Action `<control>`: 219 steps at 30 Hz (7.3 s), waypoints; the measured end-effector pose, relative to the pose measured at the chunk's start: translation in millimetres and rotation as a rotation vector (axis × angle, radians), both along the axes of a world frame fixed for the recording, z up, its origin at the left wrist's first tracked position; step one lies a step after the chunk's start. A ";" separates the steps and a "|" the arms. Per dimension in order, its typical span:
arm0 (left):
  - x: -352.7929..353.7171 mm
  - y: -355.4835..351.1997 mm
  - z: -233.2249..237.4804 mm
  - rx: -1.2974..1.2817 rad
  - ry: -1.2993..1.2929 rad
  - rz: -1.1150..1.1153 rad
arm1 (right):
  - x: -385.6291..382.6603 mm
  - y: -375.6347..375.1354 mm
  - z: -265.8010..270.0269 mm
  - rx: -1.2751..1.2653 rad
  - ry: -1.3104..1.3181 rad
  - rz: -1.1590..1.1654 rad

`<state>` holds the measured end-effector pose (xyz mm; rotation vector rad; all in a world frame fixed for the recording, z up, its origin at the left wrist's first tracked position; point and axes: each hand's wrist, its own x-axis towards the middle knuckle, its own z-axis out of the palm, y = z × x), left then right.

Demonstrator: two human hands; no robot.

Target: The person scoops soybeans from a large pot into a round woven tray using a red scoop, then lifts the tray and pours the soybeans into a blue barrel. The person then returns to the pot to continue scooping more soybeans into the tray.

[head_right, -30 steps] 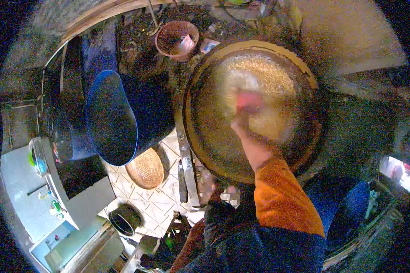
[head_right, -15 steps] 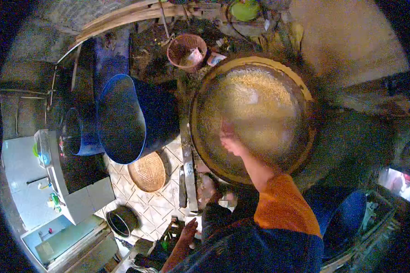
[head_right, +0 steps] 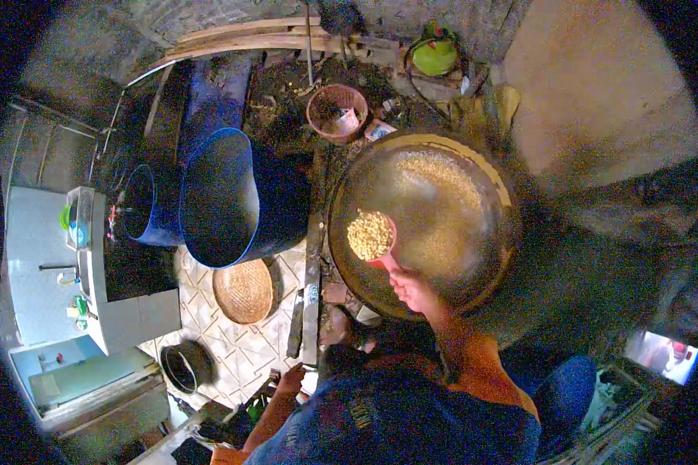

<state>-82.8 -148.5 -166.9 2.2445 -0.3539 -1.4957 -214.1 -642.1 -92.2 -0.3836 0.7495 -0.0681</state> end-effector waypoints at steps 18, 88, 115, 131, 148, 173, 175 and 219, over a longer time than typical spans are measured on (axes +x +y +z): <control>-0.5 -63.4 77.6 -0.060 -0.116 0.346 | 14.5 -2.6 97.9 -0.251 0.006 0.067; 19.7 168.1 45.5 -0.135 0.257 1.212 | 555.6 446.7 42.3 -2.518 -0.036 1.116; 64.7 -43.5 19.9 -0.118 0.027 -0.024 | -3.9 -72.2 -61.5 -1.401 1.131 0.138; 4.7 -47.4 10.9 -0.198 -0.171 -0.610 | 6.3 14.9 -290.0 -1.112 1.018 0.713; 12.0 -100.0 46.1 -0.206 0.033 -0.255 | 84.6 -15.3 -185.4 0.176 -0.007 0.043; 35.6 -93.0 71.1 -0.175 -0.043 0.294 | 32.8 -26.6 109.4 -0.173 -0.046 -0.092; 35.7 -77.8 64.8 -0.180 -0.138 0.116 | 38.4 -19.2 119.5 -0.181 -0.046 -0.066; 25.1 168.3 57.2 -0.037 0.154 1.129 | 560.3 429.3 72.4 -2.344 0.010 1.424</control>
